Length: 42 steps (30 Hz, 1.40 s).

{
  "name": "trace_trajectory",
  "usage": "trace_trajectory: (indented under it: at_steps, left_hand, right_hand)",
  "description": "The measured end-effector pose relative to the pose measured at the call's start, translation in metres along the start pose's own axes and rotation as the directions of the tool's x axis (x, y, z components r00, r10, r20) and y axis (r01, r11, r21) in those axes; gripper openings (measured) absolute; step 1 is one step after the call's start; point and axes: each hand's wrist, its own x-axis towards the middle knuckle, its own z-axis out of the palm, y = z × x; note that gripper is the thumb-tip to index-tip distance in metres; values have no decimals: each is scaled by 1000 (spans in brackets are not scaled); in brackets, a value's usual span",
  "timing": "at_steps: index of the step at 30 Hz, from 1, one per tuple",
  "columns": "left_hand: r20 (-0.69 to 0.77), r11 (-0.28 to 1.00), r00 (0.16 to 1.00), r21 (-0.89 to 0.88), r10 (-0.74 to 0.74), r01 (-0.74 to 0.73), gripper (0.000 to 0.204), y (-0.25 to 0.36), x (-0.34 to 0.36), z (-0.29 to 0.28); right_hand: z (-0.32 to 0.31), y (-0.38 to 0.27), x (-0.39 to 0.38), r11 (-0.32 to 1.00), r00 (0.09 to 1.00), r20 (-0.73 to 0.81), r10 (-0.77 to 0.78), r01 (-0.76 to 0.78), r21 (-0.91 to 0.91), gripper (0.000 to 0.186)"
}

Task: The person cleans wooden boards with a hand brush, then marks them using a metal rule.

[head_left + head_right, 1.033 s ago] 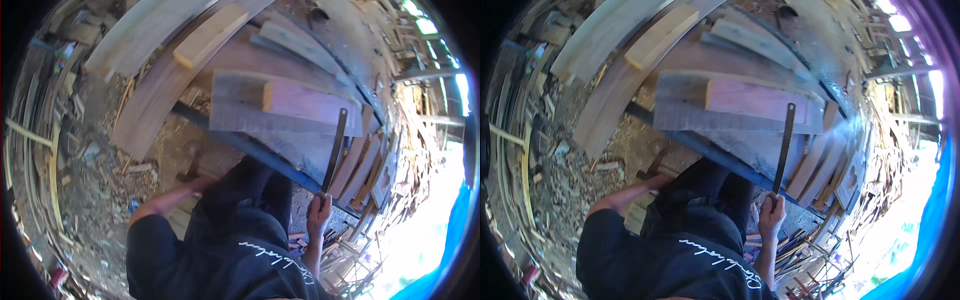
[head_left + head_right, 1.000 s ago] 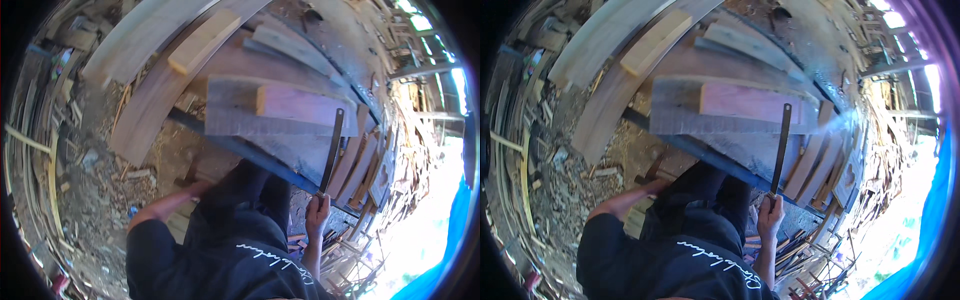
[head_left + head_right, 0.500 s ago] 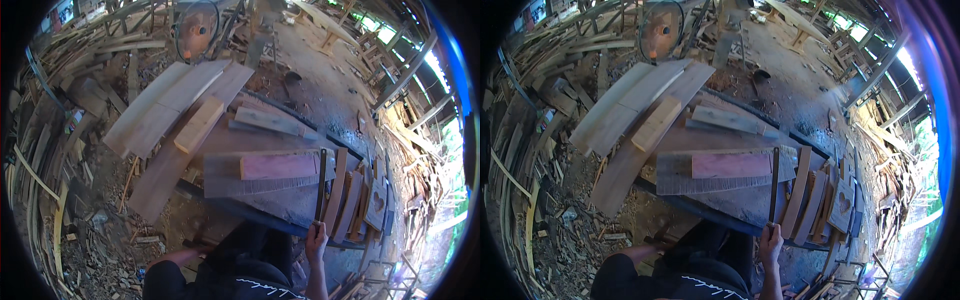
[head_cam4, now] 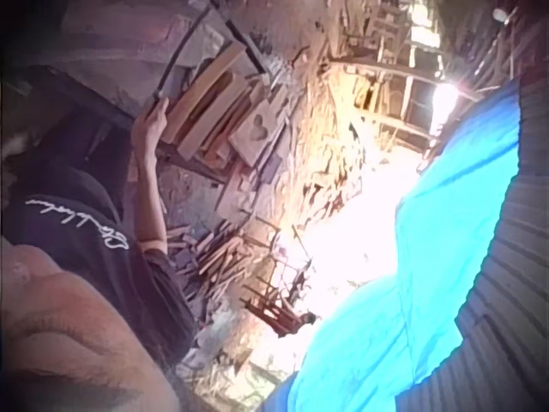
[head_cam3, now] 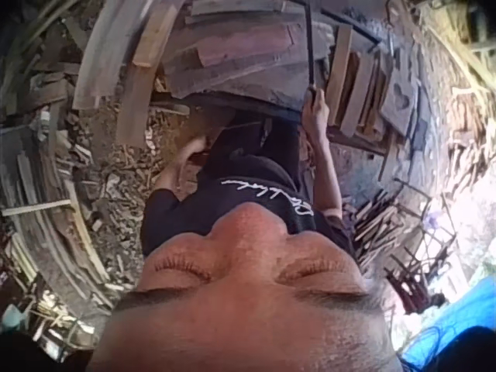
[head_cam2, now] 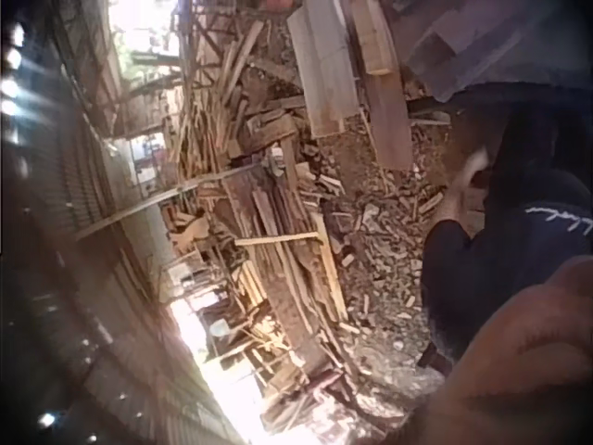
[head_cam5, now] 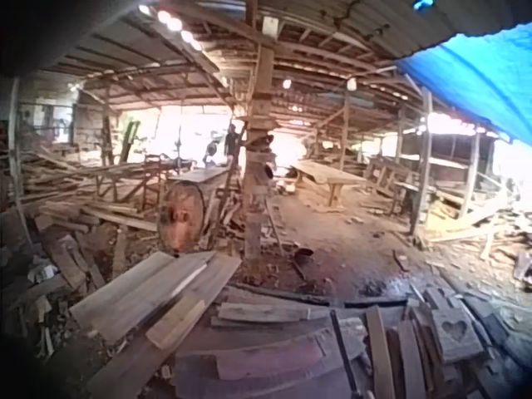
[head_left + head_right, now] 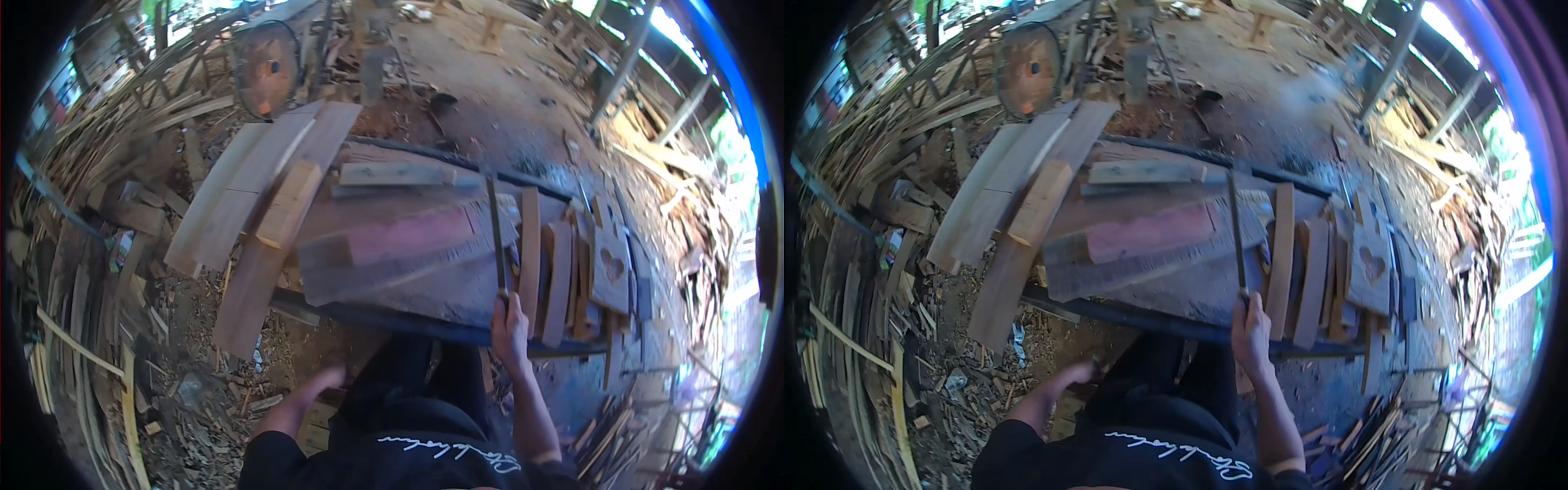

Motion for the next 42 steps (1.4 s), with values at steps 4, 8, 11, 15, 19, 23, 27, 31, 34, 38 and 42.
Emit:
trace_trajectory:
  at_steps: [4, 8, 11, 15, 19, 23, 27, 31, 34, 38, 42]
  left_hand:
    - [-36, 899, 999, -437, 19, -33, 18, 138, -32, -116]
    - [-500, 783, 653, 86, 568, -616, 16, 282, -67, -187]
    - [-709, 763, 401, 300, 580, -573, 15, 324, -16, -218]
    - [-827, 865, 310, 358, 469, -352, 21, 361, 60, -229]
    - [-832, 921, 476, 376, 286, 104, 35, 376, 97, -220]
    - [-868, 906, 427, 367, 253, 209, 35, 383, 111, -218]
    - [-862, 903, 432, 378, 264, 202, 36, 391, 111, -221]
    - [-881, 919, 412, 338, 233, 202, 35, 390, 111, -217]
    - [-894, 919, 388, 327, 225, 220, 34, 385, 108, -215]
    - [-886, 939, 408, 306, 219, 159, 34, 388, 108, -213]
    - [-893, 949, 411, 269, 181, 167, 34, 387, 114, -216]
  right_hand:
    - [2, 0, 14, 995, 994, -51, -98, 97, -26, 13]
    - [12, 3, 19, 989, 989, -45, -140, 138, -54, 15]
    - [22, 7, 21, 989, 993, -53, -110, 104, -103, 18]
    - [32, 11, 21, 983, 997, -37, -62, 54, -177, 19]
    - [31, 7, 12, 966, 998, 23, 57, -49, -255, 18]
    - [21, -11, 24, 935, 975, 77, 207, -174, -309, 17]
    - [32, -17, 67, 940, 980, 73, 184, -154, -303, 16]
    - [25, -16, 48, 946, 989, 82, 123, -92, -311, 15]
    - [26, -18, 31, 937, 981, 110, 162, -118, -328, 16]
    - [34, -26, 60, 922, 978, 78, 193, -154, -356, 16]
    - [32, -26, 63, 921, 986, 86, 145, -102, -376, 17]
